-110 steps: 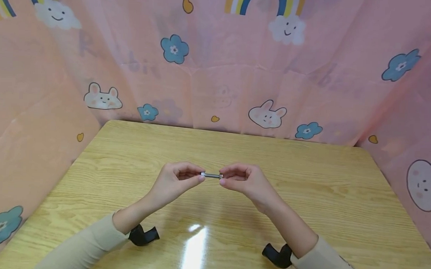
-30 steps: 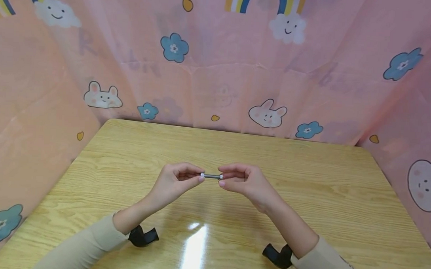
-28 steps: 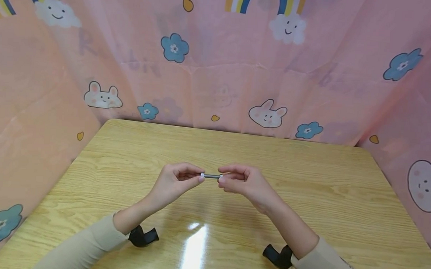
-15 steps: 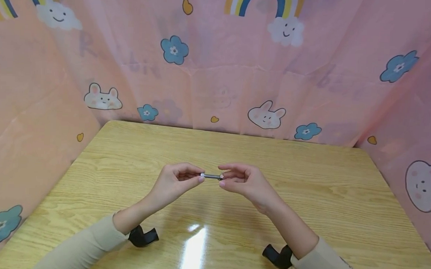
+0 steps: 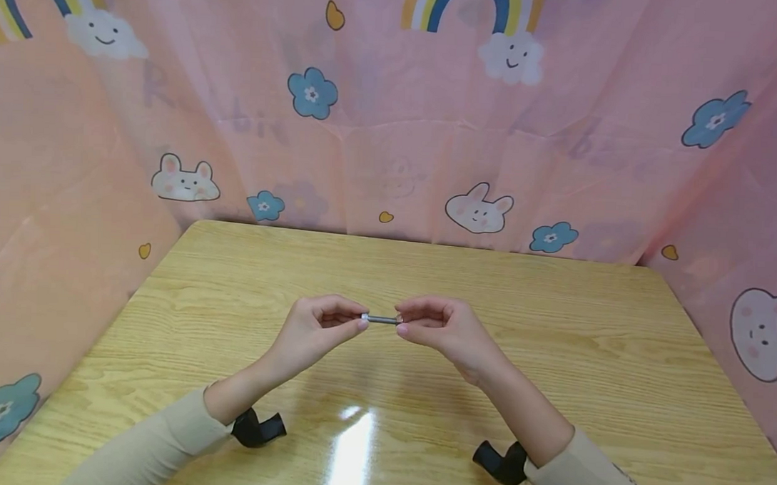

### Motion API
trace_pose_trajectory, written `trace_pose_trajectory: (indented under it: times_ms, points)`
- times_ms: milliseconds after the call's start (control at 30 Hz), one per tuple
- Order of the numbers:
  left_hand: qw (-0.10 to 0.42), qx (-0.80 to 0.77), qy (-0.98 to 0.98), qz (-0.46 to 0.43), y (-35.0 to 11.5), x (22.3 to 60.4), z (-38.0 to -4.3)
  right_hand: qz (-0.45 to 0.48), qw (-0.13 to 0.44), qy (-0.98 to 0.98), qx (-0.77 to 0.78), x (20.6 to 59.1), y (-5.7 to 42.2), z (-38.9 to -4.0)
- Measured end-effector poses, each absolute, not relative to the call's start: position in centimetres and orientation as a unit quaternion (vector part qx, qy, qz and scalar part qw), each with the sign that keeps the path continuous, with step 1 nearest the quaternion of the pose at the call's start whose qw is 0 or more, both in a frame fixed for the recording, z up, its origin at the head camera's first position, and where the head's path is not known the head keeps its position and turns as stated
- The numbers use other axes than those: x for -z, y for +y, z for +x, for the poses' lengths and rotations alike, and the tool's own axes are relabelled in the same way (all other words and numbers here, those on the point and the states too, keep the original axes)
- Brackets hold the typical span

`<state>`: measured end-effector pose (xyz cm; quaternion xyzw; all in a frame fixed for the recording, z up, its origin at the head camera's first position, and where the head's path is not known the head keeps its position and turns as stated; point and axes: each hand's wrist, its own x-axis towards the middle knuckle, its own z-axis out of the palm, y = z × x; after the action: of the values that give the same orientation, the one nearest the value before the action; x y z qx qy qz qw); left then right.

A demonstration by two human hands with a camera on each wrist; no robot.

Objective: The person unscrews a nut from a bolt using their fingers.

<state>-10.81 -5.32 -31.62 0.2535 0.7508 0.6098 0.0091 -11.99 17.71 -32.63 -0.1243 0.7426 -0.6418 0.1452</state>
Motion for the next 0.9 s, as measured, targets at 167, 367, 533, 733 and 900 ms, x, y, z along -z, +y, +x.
trace_pose_trajectory:
  times_ms: [167, 367, 533, 733, 900]
  points:
    - [0.007, -0.606, 0.756, 0.248, -5.21, 31.61, -10.77, -0.120, 0.168, 0.733, 0.648, 32.60, 17.56, -12.06]
    - [0.004, -0.605, 0.756, 0.250, -5.20, 31.53, -10.79, -0.121, 0.153, 0.736, 0.649, 32.42, 17.52, -12.00]
    - [0.002, -0.604, 0.755, 0.256, -5.27, 31.54, -10.92, -0.122, 0.137, 0.737, 0.650, 32.43, 17.49, -12.00]
    - [0.001, -0.604, 0.756, 0.253, -5.24, 31.66, -10.98, -0.119, 0.166, 0.731, 0.652, 32.54, 17.34, -12.11]
    - [0.000, -0.605, 0.754, 0.256, -5.22, 31.72, -10.95, -0.120, 0.164, 0.730, 0.652, 32.48, 17.35, -12.09]
